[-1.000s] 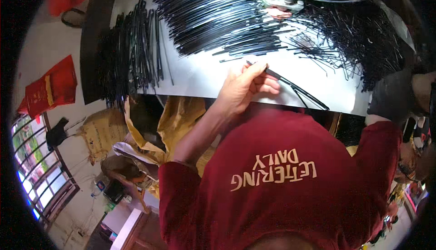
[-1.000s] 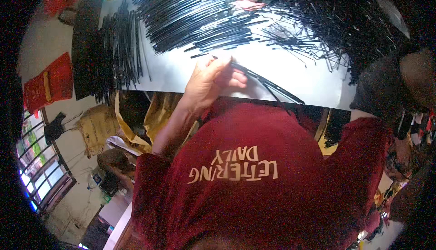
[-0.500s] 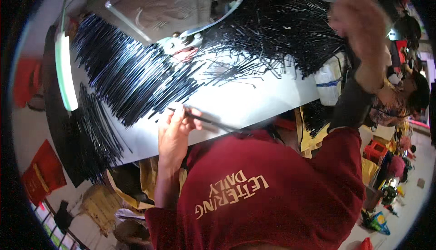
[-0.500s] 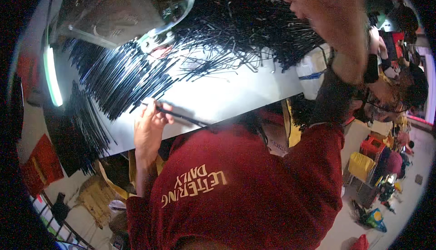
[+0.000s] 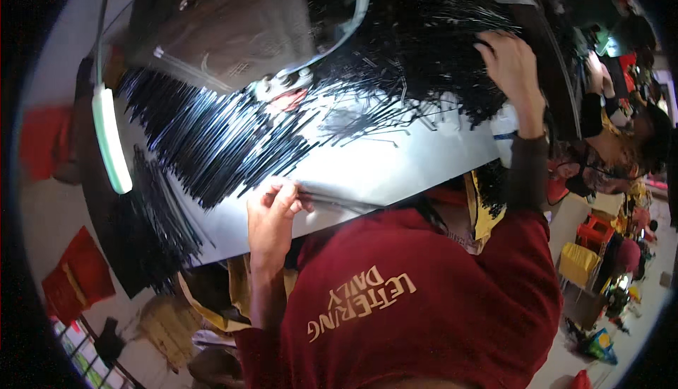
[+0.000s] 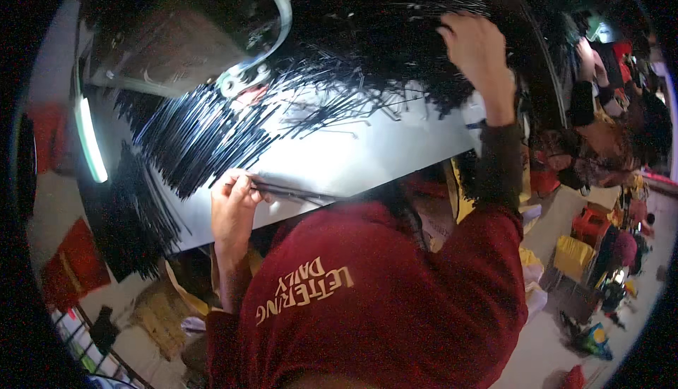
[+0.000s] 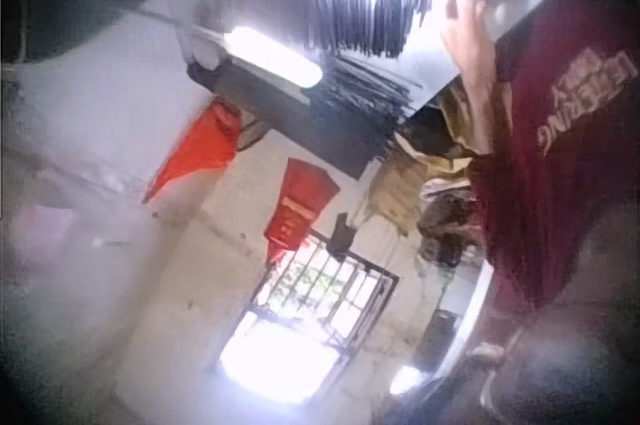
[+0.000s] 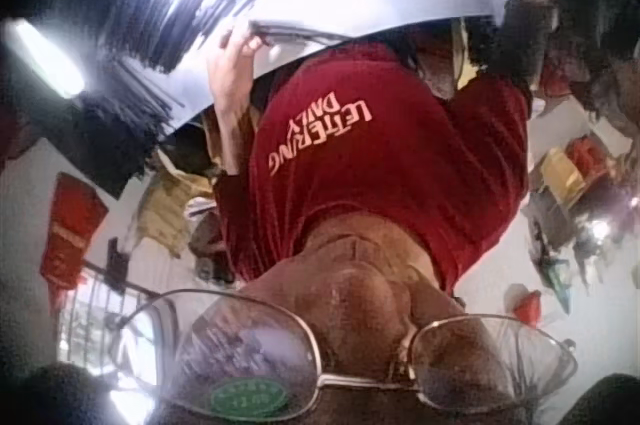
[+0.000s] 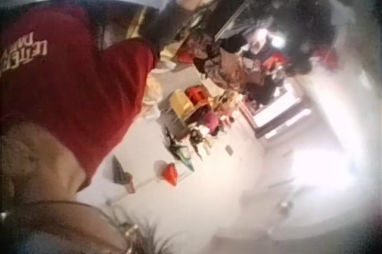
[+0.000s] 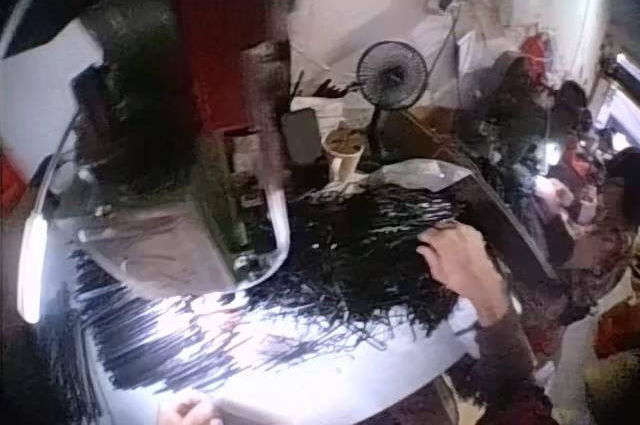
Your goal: The person assembles metal ribs by picking up thin rods and wire pieces, inserting their ends into a small press machine to fasten them together, and placing the assembled components onto the table.
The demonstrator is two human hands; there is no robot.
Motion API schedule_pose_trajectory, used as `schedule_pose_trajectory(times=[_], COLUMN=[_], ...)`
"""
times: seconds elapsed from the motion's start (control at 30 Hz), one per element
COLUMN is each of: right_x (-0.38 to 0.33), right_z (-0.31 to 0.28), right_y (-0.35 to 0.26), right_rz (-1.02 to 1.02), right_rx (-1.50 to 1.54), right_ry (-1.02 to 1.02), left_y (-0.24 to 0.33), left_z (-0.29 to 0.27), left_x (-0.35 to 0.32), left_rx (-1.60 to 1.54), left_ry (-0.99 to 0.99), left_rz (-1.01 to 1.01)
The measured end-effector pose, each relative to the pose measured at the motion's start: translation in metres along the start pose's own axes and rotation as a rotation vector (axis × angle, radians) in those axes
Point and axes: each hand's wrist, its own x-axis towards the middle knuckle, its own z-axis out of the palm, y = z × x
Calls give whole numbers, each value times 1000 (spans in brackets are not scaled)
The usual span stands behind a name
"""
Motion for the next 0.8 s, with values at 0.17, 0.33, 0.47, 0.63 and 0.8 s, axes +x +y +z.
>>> schedule_pose_trajectory(times=[0.17, 0.33, 0.47, 0.63, 0.8], right_x=[-7, -1, 2, 13, 22], right_z=[-6, -6, -1, 15, 29], right_y=[-1, -7, -20, -107, -215], right_rz=[-22, -34, 76, -397, -251], right_rx=[119, 194, 349, 463, 964], right_ry=[41, 71, 281, 425, -16], left_y=[17, 27, 30, 21, 23], left_z=[-25, -41, -36, -18, 8], left_x=[6, 9, 12, 33, 54], left_rx=[-175, -288, -505, -486, -408], left_ry=[28, -95, -160, 0, -10], left_rz=[154, 268, 222, 58, 47])
